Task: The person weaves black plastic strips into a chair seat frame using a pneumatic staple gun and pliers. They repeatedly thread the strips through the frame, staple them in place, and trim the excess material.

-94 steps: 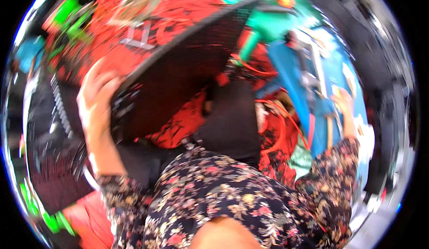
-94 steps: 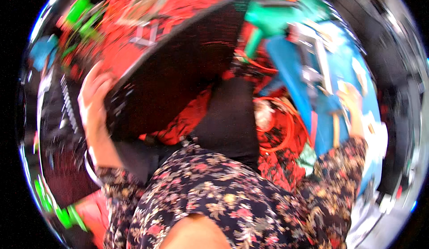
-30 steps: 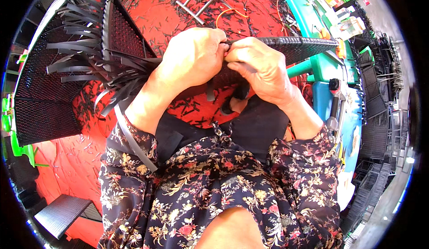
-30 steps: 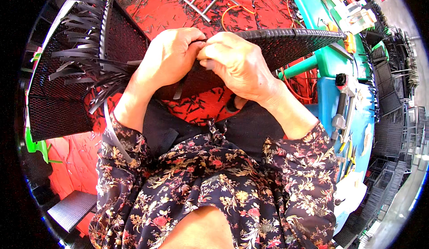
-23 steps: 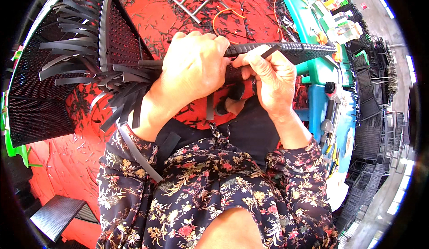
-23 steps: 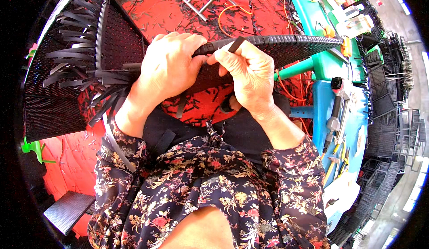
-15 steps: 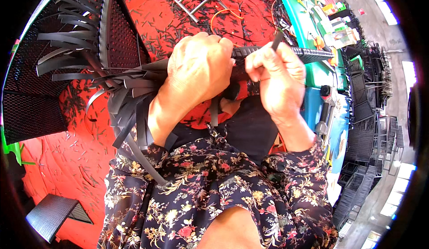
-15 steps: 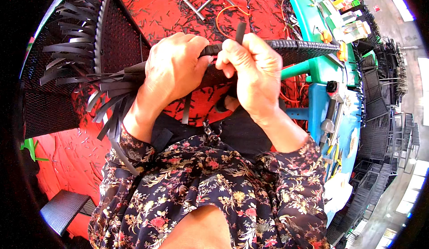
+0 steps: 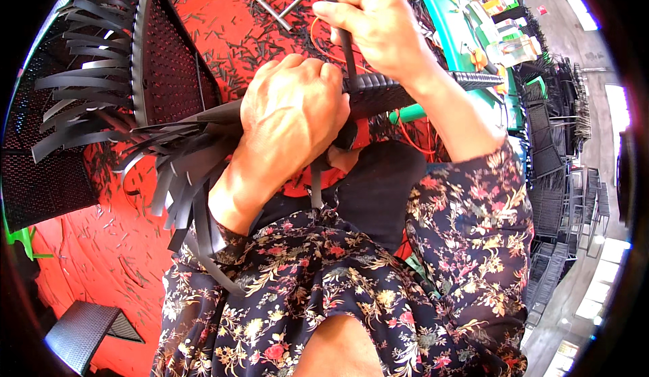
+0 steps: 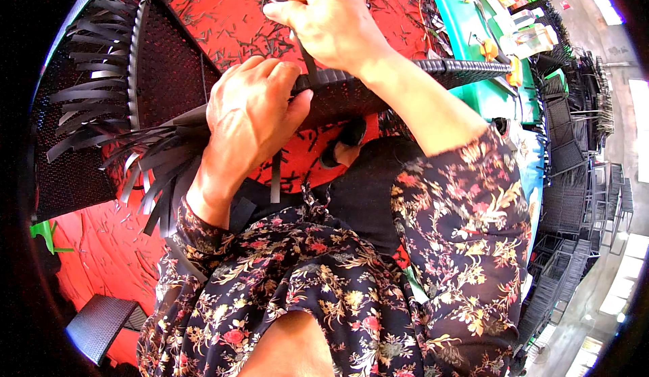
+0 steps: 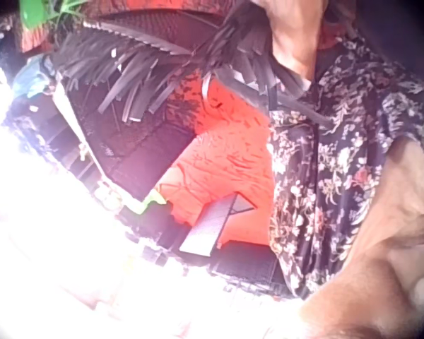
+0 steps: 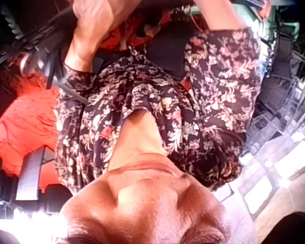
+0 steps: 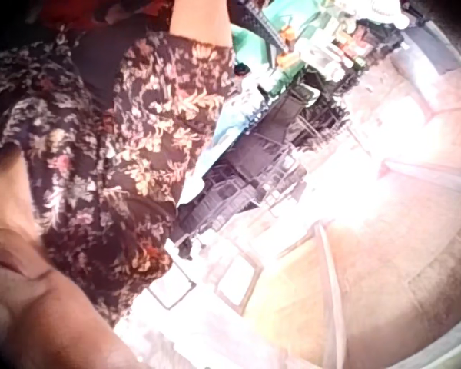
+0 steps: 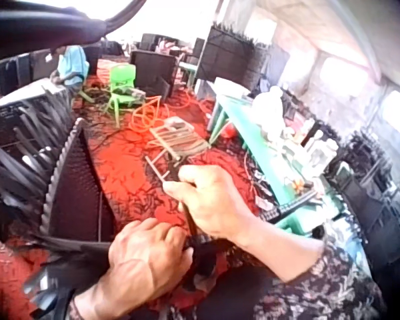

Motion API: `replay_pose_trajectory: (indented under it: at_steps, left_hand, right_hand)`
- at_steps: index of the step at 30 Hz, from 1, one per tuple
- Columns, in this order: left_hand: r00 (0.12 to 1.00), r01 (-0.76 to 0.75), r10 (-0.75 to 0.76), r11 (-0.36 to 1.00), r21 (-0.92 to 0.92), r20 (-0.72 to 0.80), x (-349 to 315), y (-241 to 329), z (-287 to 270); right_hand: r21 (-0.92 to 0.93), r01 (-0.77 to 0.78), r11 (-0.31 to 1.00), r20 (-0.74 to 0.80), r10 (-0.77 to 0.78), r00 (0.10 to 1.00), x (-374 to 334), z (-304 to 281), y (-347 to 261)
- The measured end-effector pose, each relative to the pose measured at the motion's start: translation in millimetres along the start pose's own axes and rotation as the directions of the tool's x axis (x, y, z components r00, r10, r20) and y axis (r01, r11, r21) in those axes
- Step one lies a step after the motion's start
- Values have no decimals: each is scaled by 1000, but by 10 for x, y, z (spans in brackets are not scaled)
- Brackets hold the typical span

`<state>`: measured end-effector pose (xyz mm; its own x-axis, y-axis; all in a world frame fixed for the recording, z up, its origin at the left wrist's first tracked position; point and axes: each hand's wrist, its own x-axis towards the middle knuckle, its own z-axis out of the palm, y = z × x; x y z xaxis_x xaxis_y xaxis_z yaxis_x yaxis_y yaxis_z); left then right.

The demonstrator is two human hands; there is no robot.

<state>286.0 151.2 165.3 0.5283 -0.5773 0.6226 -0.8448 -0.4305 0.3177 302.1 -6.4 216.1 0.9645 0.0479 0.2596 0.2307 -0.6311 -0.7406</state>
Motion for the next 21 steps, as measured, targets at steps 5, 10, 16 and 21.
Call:
replay_pose_trajectory:
  at_steps: [5, 10, 16, 21]
  left_hand:
    - [997, 40, -43, 998, 53, 59, 26, 29, -57]
    - [997, 60, -61, 998, 19, 38, 42, 54, -128]
    - [995, -91, 91, 996, 6, 48, 36, -53, -110]
    - [993, -109, 111, 992, -55, 27, 76, -80, -59]
  right_hand:
    - [-171, 46, 984, 169, -17, 985, 208, 122, 175]
    - [-324, -32, 945, 293, 132, 947, 247, 144, 319]
    - [-498, 34, 866, 354, 167, 920, 262, 175, 313]
    - [-428, -30, 903, 371, 206, 905, 248, 36, 350]
